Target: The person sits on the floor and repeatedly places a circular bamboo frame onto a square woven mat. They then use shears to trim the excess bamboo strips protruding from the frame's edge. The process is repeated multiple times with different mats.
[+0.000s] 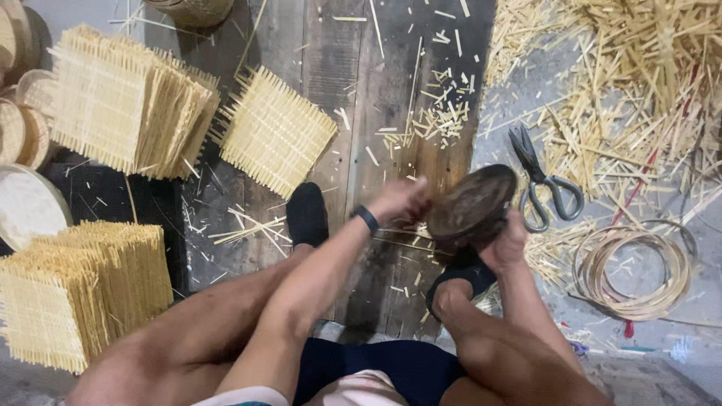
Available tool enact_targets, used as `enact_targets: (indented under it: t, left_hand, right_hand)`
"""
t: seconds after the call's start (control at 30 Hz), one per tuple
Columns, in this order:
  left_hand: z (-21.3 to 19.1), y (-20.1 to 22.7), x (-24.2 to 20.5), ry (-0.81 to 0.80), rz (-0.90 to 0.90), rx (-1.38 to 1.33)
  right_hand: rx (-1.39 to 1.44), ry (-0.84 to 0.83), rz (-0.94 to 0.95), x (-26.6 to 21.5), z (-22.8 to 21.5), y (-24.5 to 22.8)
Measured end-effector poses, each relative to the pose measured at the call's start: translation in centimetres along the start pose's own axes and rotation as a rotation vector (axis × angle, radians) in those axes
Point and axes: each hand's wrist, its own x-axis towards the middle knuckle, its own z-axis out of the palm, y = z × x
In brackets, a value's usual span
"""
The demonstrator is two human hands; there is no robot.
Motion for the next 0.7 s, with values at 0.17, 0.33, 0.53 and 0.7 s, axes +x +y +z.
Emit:
enact_targets:
  t: [0.17, 0.33, 0.53, 0.7]
  left_hand:
    - [0.2, -5.6, 3.0, 0.416, 0.337, -0.181]
    - [-7.9, -5.6, 1.8, 0.535, 0.642, 0.135]
    - [-18.5, -2.8, -5.1, 1.084, 0.372, 1.047]
    - [-20.3, -1.7, -8.7, 0.843, 0.059, 0.963]
  right_hand:
    - [-0.259, 0.04, -0.021, 2.5, 2.4, 1.3]
    - [-0.886, 0.281, 0.153, 2.7, 3.1, 2.6]
    - [-0.608, 0.176, 0.122, 3.4, -0.1, 5.7]
    - [-0.696, 0.18, 0.137, 3.3, -0.8, 5.8]
